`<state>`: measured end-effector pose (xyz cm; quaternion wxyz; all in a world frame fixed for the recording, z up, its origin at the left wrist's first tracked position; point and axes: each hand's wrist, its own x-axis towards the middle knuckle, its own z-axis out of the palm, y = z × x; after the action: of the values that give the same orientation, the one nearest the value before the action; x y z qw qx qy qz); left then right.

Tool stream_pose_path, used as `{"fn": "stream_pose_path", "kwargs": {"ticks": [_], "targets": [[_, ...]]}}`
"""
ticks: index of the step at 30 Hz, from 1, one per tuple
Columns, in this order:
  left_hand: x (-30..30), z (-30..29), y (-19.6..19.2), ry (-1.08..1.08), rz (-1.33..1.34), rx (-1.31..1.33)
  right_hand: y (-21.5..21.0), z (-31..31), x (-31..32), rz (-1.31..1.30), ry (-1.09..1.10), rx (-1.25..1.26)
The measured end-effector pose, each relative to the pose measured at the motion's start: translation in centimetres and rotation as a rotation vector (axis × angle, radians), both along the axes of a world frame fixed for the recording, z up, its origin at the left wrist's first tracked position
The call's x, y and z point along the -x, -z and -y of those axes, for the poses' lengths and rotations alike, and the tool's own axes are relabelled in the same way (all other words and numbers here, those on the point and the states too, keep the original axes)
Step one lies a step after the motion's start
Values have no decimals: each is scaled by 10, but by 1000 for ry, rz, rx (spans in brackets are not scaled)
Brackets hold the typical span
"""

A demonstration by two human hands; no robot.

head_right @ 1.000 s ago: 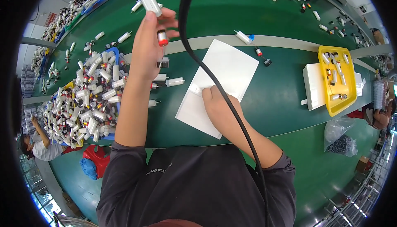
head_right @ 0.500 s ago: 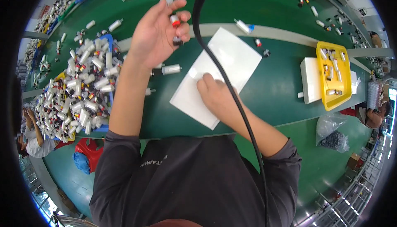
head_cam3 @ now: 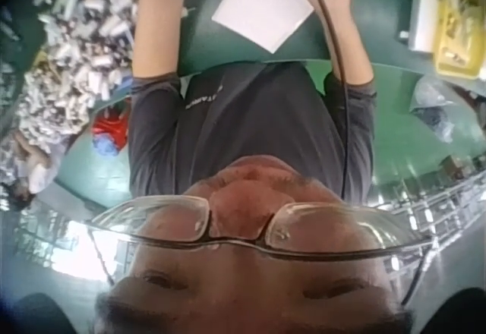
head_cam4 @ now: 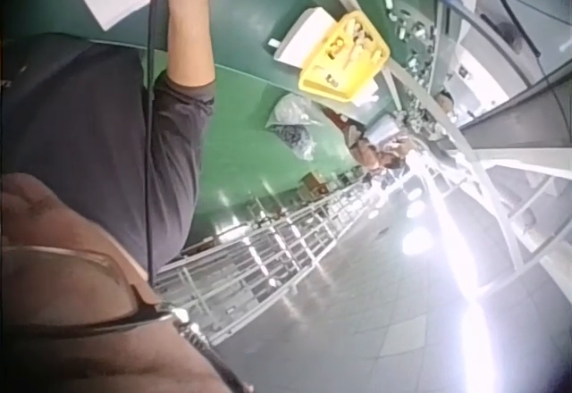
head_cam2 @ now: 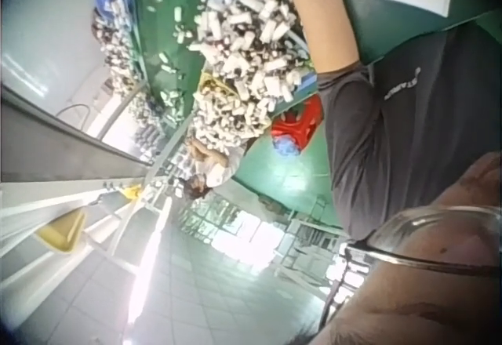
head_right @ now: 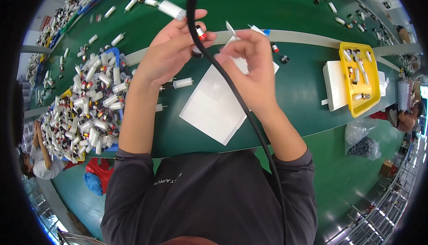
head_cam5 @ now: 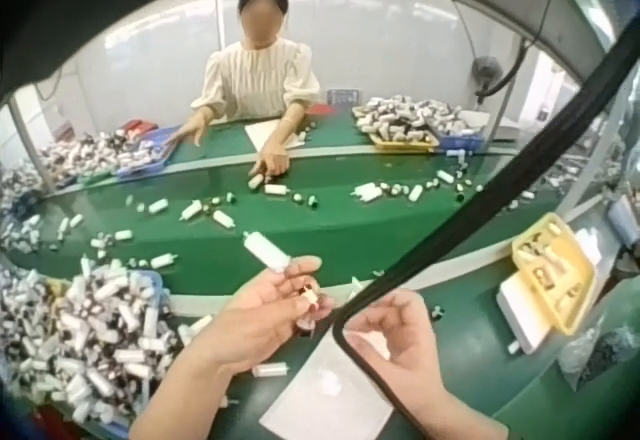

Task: The person assembles small plastic components and metal parts by hand at a workstation, using a white assembly sheet as a guide.

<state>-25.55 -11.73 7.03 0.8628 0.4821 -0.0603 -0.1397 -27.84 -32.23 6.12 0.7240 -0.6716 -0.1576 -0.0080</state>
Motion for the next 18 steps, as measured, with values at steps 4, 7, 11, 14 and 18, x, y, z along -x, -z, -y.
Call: {"fn": "stream_pose_path", "kwargs": {"ticks": [4, 7, 11, 14, 18], "targets": [[-5, 2, 3, 0, 69, -27, 3, -22, -10, 251, 122, 287], [-8, 2, 8, 34, 57, -40, 17, -30, -11, 228, 114, 275], [-8, 1, 9, 83, -20, 25, 27, -31, -13, 327, 181, 245], [-9, 3, 11, 107, -51, 137, 31, -32, -11, 244, 32, 89], [-4, 13, 9, 105, -61, 310, 31, -29, -11, 135, 74, 85]]}}
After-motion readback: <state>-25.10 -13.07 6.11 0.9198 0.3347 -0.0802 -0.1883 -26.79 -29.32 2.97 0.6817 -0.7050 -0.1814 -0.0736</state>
